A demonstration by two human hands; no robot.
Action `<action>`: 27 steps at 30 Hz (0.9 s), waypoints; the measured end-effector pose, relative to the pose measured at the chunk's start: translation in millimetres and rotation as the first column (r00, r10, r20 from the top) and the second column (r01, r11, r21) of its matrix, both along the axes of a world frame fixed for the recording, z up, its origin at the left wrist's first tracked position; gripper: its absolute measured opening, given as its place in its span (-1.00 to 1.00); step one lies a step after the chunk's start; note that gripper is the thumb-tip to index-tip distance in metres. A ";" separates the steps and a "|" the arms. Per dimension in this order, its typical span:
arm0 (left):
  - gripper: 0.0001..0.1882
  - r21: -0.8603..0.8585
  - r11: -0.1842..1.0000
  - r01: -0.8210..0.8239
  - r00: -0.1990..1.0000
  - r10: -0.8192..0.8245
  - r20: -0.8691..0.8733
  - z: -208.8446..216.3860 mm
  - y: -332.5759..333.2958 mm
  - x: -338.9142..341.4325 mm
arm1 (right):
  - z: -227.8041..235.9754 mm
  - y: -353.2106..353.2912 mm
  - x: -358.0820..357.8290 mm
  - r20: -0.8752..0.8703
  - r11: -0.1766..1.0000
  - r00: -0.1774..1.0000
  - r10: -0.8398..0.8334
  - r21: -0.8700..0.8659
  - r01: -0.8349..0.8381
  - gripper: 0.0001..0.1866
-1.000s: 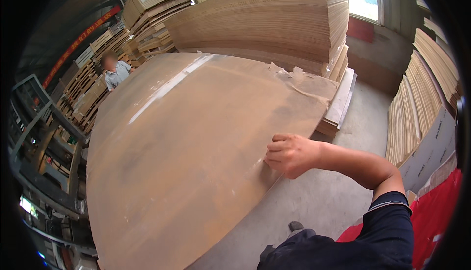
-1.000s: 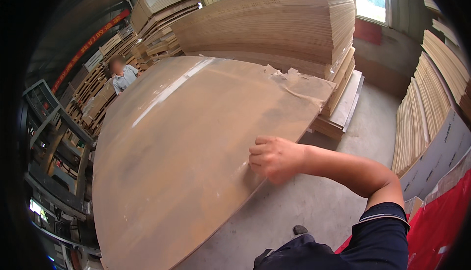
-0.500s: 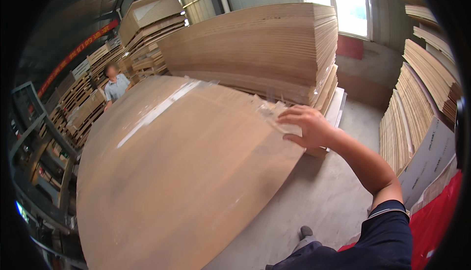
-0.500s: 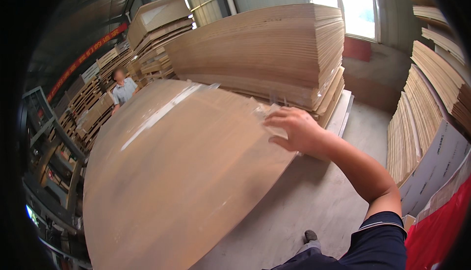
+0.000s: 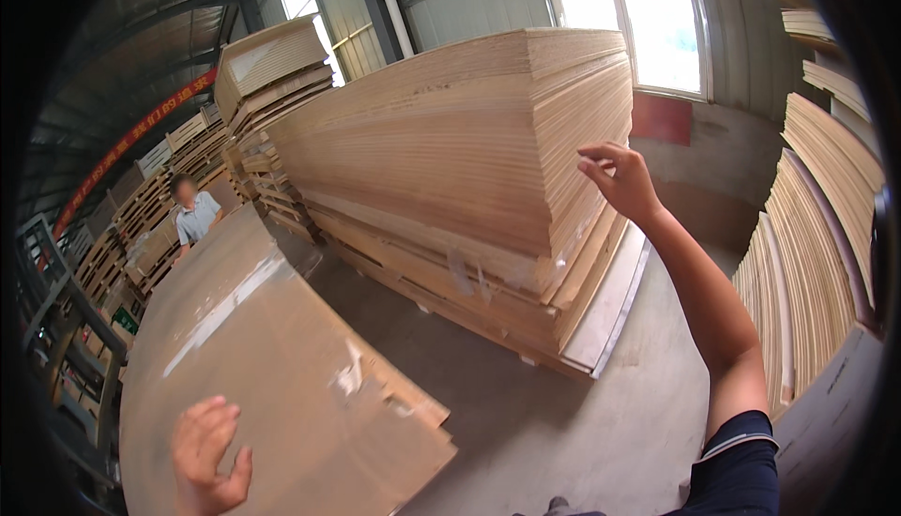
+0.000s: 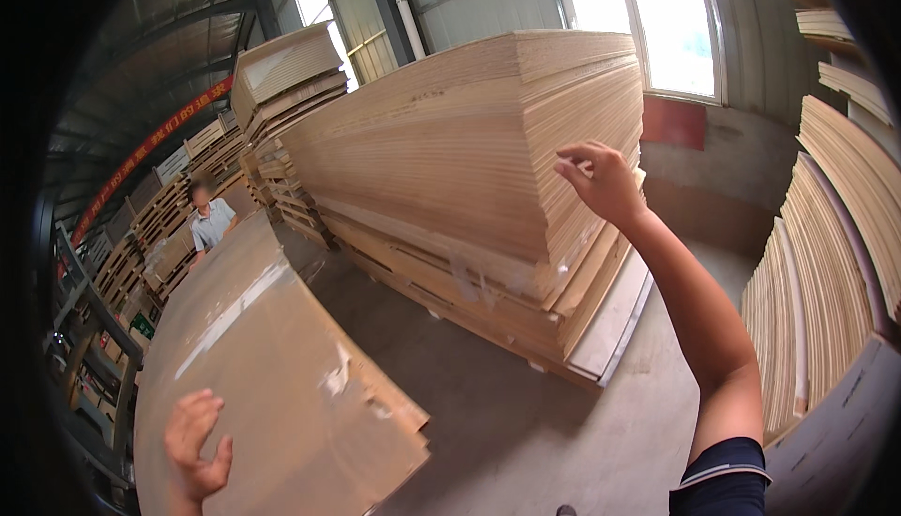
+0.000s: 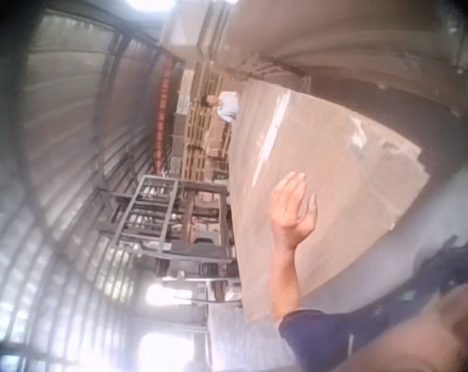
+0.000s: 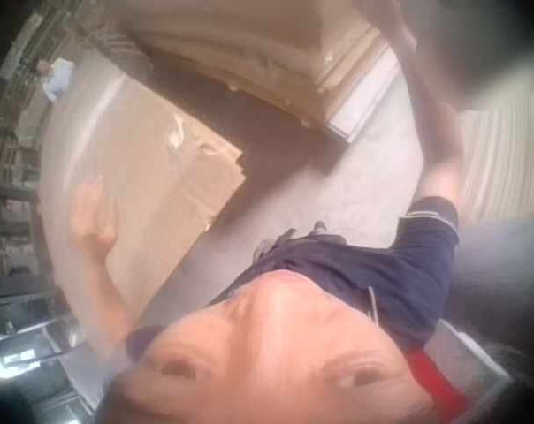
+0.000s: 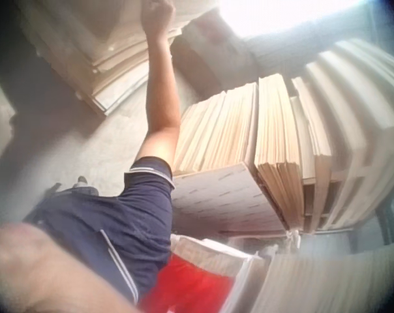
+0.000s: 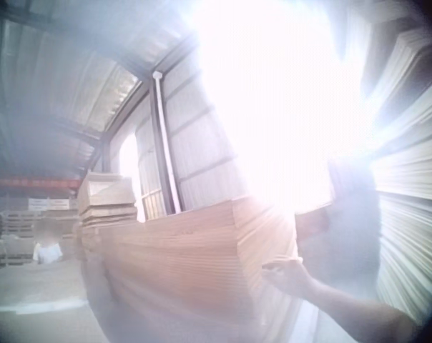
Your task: The person lifts large plywood boards from one stack and places them onto another stack with the assistance of another person.
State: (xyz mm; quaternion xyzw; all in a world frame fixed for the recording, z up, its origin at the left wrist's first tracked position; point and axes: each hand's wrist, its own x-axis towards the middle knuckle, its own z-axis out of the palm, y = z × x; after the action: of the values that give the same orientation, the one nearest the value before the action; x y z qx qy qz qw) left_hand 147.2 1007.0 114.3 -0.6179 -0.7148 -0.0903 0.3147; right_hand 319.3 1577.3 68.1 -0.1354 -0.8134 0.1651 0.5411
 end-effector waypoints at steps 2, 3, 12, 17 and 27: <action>-0.65 0.018 0.999 0.045 0.999 -0.045 0.013 9.9 64.7 -19.2 | 18.1 47.9 -12.0 -0.054 0.999 0.999 -0.009 -0.035 0.007 -0.71; -0.67 0.026 0.998 0.058 0.998 -0.058 0.016 16.6 92.0 -22.9 | 31.8 71.2 -19.0 -0.096 0.999 0.995 -0.005 -0.050 0.000 -0.70; -0.70 0.099 0.989 0.114 0.993 -0.115 0.011 45.4 271.2 -81.0 | 155.6 234.0 -97.9 -0.107 0.981 0.992 -0.068 0.174 0.086 -0.49; -0.73 0.210 0.966 0.149 0.988 -0.152 -0.004 76.6 369.8 -106.4 | 210.6 291.9 -135.0 0.158 0.982 0.987 0.041 0.178 -0.070 -0.34; -0.66 0.440 0.880 0.179 0.909 -0.319 0.269 149.4 585.7 -101.1 | 266.7 309.5 -156.2 0.432 0.896 0.880 0.198 0.283 -0.341 -0.27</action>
State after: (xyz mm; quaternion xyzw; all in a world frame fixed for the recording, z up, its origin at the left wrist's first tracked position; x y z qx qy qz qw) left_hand 46.1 1592.7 263.8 -0.6025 -0.6363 -0.3801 0.2961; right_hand 163.1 1886.8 334.7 0.0495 -0.9321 0.0618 0.3535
